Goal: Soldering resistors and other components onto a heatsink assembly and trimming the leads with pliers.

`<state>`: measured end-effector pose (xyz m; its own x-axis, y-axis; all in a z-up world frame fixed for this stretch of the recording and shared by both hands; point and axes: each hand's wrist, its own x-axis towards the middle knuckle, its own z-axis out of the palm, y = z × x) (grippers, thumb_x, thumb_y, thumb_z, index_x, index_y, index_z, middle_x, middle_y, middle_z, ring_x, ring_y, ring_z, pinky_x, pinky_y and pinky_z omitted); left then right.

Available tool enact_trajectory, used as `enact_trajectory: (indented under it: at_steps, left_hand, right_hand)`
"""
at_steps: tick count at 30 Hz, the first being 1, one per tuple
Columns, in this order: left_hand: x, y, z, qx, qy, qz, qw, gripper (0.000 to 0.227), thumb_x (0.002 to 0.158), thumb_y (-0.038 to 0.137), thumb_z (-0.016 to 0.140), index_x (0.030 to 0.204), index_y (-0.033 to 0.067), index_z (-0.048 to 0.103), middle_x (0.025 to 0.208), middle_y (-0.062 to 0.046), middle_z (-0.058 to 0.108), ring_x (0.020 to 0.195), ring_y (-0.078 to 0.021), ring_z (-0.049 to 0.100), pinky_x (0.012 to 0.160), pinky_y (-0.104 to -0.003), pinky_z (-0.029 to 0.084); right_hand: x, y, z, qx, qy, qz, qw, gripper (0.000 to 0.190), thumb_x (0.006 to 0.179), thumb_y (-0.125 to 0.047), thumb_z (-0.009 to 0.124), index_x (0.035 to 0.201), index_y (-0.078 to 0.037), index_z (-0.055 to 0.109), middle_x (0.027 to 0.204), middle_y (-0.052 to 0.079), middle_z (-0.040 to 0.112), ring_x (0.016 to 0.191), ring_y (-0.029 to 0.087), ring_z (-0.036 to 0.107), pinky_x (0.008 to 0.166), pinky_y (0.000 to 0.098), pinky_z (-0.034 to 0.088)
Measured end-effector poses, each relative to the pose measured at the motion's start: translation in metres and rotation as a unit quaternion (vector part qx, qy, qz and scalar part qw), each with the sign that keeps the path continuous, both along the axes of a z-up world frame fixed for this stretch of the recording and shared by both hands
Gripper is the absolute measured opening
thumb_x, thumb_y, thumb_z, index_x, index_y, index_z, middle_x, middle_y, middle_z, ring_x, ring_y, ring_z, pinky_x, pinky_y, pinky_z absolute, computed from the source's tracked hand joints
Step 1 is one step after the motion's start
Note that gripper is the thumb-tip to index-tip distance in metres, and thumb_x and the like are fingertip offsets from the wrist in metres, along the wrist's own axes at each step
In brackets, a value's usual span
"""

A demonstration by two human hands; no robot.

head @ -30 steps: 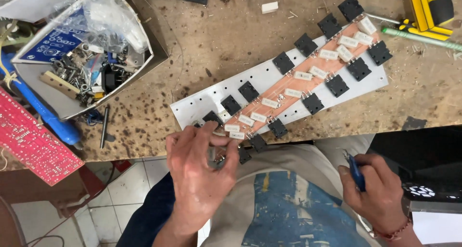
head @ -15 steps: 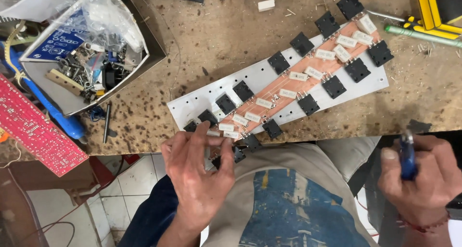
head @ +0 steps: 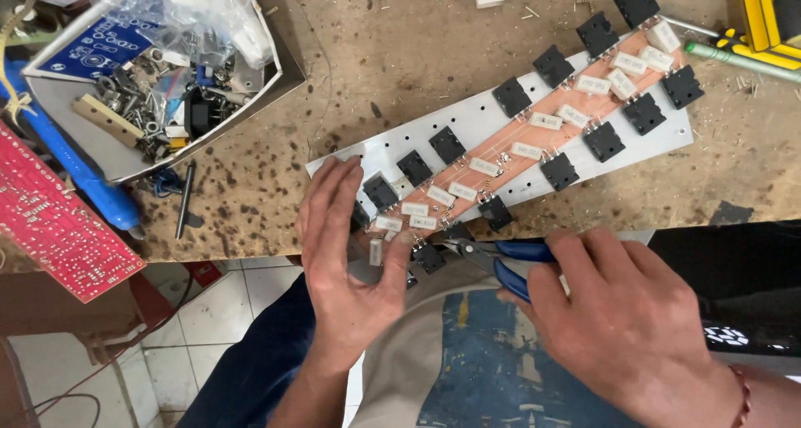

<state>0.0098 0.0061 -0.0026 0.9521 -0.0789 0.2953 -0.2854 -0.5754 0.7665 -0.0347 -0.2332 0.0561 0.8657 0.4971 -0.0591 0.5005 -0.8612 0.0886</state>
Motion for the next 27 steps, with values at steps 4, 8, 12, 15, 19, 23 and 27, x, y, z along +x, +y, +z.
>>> enact_trajectory:
  at_steps: [4,8,12,15,19,23,27]
  left_hand:
    - [-0.001,-0.003,-0.001,0.027,0.016,0.007,0.999,0.067,0.088,0.019,0.071,0.147,-0.0006,0.047,0.151,-0.017,0.054,0.15,-0.0374,0.045,0.129,-0.058,0.032]
    - [-0.002,-0.002,-0.001,0.011,0.024,-0.008,1.0,0.063,0.09,0.015,0.067,0.148,0.0009,0.044,0.153,-0.016,0.053,0.153,-0.0378,0.043,0.13,-0.059,0.03]
    - [-0.002,-0.003,-0.001,0.006,0.03,-0.005,1.0,0.064,0.091,0.016,0.069,0.149,0.0016,0.045,0.153,-0.015,0.053,0.152,-0.0373,0.043,0.13,-0.059,0.031]
    - [-0.002,-0.004,0.002,0.013,0.031,0.002,0.999,0.064,0.09,0.013,0.067,0.148,0.0019,0.044,0.152,-0.015,0.053,0.152,-0.0376,0.044,0.129,-0.06,0.031]
    - [-0.001,-0.006,0.003,0.009,0.028,0.011,1.0,0.063,0.087,0.012,0.065,0.146,-0.0006,0.046,0.149,-0.017,0.055,0.15,-0.0384,0.046,0.129,-0.059,0.032]
    - [-0.001,-0.007,0.0,0.012,0.023,0.017,1.0,0.063,0.088,0.015,0.065,0.145,-0.0009,0.047,0.148,-0.017,0.056,0.149,-0.0376,0.046,0.129,-0.059,0.032]
    - [0.0,-0.007,-0.001,0.006,0.012,0.018,1.0,0.061,0.09,0.019,0.064,0.145,-0.0004,0.047,0.148,-0.017,0.056,0.149,-0.038,0.046,0.129,-0.059,0.034]
  right_hand:
    - [0.007,0.012,-0.003,-0.034,-0.01,0.019,0.999,0.051,0.108,-0.049,0.063,0.07,-0.018,0.051,0.074,0.004,0.051,0.071,0.027,0.056,0.057,0.0364,0.045]
    - [0.004,0.019,-0.003,-0.039,0.004,0.019,0.999,0.052,0.108,-0.051,0.061,0.071,-0.017,0.05,0.074,0.005,0.049,0.072,0.028,0.055,0.057,0.0374,0.045]
    - [0.003,0.024,-0.004,-0.054,0.012,0.011,0.998,0.056,0.107,-0.057,0.062,0.069,-0.017,0.049,0.073,0.005,0.049,0.07,0.027,0.055,0.056,0.0358,0.045]
    - [0.003,0.028,-0.004,-0.052,0.012,-0.009,0.999,0.053,0.109,-0.053,0.057,0.07,-0.019,0.048,0.073,0.004,0.047,0.068,0.026,0.053,0.055,0.0362,0.044]
    - [0.003,0.032,-0.003,-0.06,0.005,-0.012,0.998,0.052,0.111,-0.051,0.054,0.07,-0.02,0.047,0.073,0.004,0.047,0.068,0.025,0.052,0.056,0.0353,0.044]
    - [0.005,0.035,-0.003,-0.066,-0.003,-0.003,0.998,0.052,0.109,-0.053,0.057,0.07,-0.02,0.049,0.074,0.004,0.048,0.07,0.026,0.053,0.057,0.0352,0.043]
    - [-0.002,0.035,-0.011,-0.064,0.029,-0.025,0.997,0.049,0.108,-0.049,0.059,0.072,-0.02,0.048,0.074,0.004,0.047,0.068,0.024,0.053,0.054,0.0347,0.046]
